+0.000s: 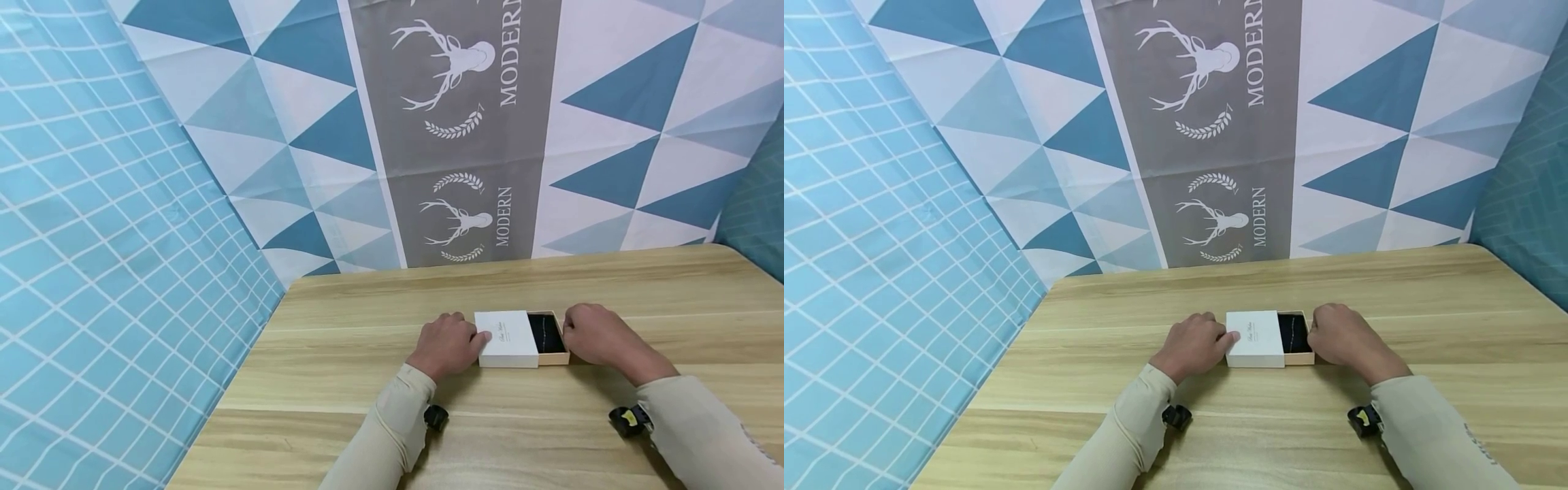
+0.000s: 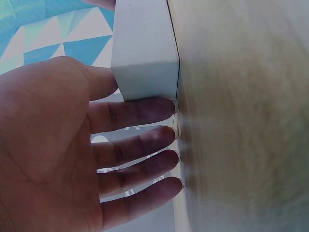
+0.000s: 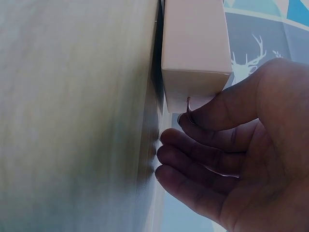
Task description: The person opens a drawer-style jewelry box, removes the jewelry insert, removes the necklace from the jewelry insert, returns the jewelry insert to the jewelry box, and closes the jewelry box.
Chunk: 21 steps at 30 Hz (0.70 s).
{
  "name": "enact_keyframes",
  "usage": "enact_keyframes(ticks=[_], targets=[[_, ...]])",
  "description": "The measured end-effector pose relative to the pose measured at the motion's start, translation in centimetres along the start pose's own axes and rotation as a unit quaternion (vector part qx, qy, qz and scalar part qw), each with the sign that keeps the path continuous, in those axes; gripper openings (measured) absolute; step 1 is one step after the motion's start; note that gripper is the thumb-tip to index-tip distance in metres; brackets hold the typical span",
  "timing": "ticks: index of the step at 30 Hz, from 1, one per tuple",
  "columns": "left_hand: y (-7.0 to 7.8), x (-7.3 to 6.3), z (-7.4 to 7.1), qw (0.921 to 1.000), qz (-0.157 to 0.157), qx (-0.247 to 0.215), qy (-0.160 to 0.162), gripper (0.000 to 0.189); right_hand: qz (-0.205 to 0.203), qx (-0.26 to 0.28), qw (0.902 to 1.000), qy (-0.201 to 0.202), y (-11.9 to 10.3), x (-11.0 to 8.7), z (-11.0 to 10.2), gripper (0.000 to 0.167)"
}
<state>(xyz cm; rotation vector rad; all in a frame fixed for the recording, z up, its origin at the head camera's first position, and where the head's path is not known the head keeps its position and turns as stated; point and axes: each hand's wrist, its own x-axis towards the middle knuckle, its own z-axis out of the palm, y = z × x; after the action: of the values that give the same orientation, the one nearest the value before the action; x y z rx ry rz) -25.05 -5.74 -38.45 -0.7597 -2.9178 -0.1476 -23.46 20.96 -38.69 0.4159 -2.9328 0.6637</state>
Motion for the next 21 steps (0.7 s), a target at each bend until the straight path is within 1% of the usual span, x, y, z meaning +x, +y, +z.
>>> enact_keyframes(ticks=[7,21], targets=[[-0.06,-0.15,-0.10,1.0000,0.002,0.003,0.003,0.041,0.005,0.005,1.0000,-0.006,-0.15,-0.04,0.00,0.026],[-0.07,-0.08,-0.04,1.0000,0.003,0.004,0.003,0.041,0.008,0.000,1.0000,-0.006,0.16,-0.01,-0.12,0.024]])
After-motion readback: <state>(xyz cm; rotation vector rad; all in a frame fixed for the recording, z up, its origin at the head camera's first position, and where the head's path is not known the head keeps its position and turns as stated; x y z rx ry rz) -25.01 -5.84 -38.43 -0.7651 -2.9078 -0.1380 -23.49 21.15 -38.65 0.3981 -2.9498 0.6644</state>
